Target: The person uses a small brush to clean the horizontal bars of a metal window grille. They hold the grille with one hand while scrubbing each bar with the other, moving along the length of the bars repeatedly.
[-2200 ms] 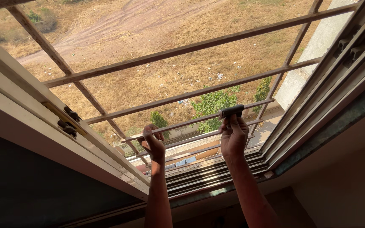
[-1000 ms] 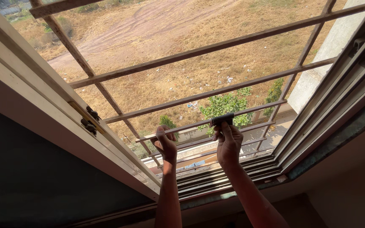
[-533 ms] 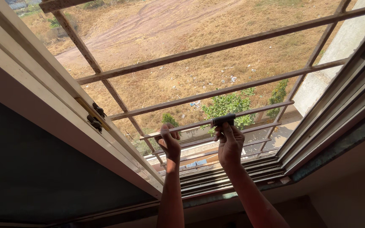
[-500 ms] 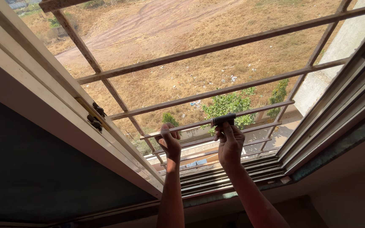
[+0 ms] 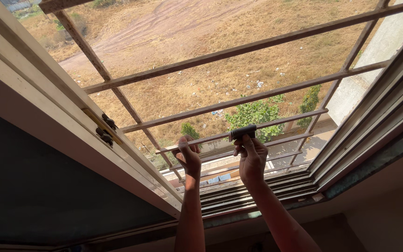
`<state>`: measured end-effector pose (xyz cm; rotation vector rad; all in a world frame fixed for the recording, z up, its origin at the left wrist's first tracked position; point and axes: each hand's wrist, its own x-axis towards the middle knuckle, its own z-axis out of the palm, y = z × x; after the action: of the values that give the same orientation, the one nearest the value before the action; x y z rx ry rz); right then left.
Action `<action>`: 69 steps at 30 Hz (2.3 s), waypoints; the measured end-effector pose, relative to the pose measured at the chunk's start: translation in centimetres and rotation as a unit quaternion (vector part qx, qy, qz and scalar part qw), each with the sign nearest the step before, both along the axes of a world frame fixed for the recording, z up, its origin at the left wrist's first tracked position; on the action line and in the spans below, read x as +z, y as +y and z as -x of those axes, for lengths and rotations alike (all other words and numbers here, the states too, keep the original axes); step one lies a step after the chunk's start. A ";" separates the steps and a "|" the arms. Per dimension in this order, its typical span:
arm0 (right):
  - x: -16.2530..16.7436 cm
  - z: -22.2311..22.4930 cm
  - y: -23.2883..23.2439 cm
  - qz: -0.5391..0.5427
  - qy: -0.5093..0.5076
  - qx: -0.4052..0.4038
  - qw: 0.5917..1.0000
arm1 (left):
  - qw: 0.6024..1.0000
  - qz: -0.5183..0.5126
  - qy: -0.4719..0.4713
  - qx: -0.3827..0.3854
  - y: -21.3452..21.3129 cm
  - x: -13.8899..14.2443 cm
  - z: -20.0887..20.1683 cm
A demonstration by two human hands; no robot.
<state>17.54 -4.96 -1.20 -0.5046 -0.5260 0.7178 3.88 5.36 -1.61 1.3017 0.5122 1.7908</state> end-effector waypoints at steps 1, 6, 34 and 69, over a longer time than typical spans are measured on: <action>0.0 0.0 0.0 -0.002 -0.005 0.004 1.000 | 1.000 0.002 -0.001 0.000 0.0 0.0 0.0; 0.3 0.4 -0.1 0.002 0.009 0.001 1.000 | 1.000 0.006 -0.010 -0.011 -0.2 0.0 -0.1; 0.4 4.1 1.1 -0.005 -0.007 0.041 0.999 | 0.993 -0.016 -0.114 0.003 -1.5 0.4 0.9; 1.0 6.1 1.2 0.006 -0.040 0.069 0.997 | 0.996 -0.003 -0.036 0.079 -2.1 0.9 0.8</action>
<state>11.43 -3.76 -0.17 -0.5131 -0.6357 0.8360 3.06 3.29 -0.75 1.2239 0.5833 1.9636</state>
